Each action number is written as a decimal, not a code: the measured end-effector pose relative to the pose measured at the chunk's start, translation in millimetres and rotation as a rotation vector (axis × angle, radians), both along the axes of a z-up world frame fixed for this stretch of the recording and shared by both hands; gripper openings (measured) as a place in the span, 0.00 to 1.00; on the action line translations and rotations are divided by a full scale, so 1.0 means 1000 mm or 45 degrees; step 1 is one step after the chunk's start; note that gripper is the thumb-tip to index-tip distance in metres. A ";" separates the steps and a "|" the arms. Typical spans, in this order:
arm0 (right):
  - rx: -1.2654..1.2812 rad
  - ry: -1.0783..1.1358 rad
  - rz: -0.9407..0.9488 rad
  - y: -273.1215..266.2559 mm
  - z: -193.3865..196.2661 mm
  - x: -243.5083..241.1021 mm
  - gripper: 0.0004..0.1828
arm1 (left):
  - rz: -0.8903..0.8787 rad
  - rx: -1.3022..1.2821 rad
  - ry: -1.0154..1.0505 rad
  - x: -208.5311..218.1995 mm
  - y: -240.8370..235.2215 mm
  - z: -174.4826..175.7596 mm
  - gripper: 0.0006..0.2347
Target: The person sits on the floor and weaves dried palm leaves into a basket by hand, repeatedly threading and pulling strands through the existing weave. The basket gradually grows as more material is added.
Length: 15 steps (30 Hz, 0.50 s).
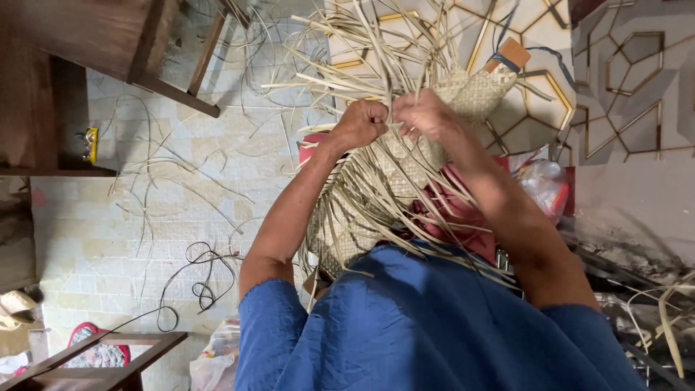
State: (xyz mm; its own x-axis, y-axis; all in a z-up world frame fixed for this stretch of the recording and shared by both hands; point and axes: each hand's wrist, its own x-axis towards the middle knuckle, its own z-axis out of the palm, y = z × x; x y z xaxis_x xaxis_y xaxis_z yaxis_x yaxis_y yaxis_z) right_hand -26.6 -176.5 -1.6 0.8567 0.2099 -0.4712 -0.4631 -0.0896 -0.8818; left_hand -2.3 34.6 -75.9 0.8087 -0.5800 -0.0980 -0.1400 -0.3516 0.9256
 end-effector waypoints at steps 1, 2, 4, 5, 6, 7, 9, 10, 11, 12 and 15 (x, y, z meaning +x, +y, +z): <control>0.048 0.003 -0.010 -0.001 -0.022 0.000 0.18 | -0.029 0.031 -0.067 -0.001 0.000 0.006 0.02; 0.096 0.007 -0.020 -0.001 -0.044 0.001 0.18 | -0.057 0.061 -0.133 -0.002 0.000 0.013 0.04; 0.054 -0.034 -0.052 0.005 0.023 -0.022 0.17 | 0.002 0.006 -0.054 -0.003 0.002 -0.006 0.04; 0.010 -0.080 -0.094 0.008 0.056 -0.033 0.15 | 0.052 -0.052 0.020 -0.002 0.003 -0.016 0.04; 0.011 -0.080 -0.092 0.011 0.048 -0.036 0.15 | 0.053 -0.051 0.021 -0.001 0.005 -0.018 0.04; -0.042 -0.082 -0.010 0.012 0.041 -0.040 0.15 | 0.088 -0.026 0.093 0.000 0.005 -0.020 0.05; -0.098 -0.084 0.068 0.010 0.020 -0.046 0.14 | 0.118 -0.002 0.165 -0.003 0.001 -0.007 0.06; -0.184 -0.113 0.097 0.008 0.005 -0.048 0.10 | 0.096 0.014 0.154 -0.007 -0.001 0.007 0.07; -0.268 -0.144 0.131 0.006 -0.009 -0.049 0.09 | 0.080 0.032 0.142 -0.012 -0.002 0.022 0.07; -0.267 -0.146 0.134 0.005 0.000 -0.041 0.09 | 0.083 0.032 0.140 -0.007 -0.002 0.015 0.07; -0.236 -0.121 0.031 0.003 0.016 -0.032 0.15 | 0.071 0.028 0.110 -0.003 -0.001 -0.002 0.07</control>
State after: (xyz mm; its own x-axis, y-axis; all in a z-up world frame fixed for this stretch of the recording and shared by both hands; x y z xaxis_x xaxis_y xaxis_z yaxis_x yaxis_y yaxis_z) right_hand -58.2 -173.9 14.7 0.8949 0.1484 -0.4210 -0.3743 -0.2645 -0.8888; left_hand -4.9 33.5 -77.6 0.8277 -0.5312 -0.1810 -0.0396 -0.3770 0.9254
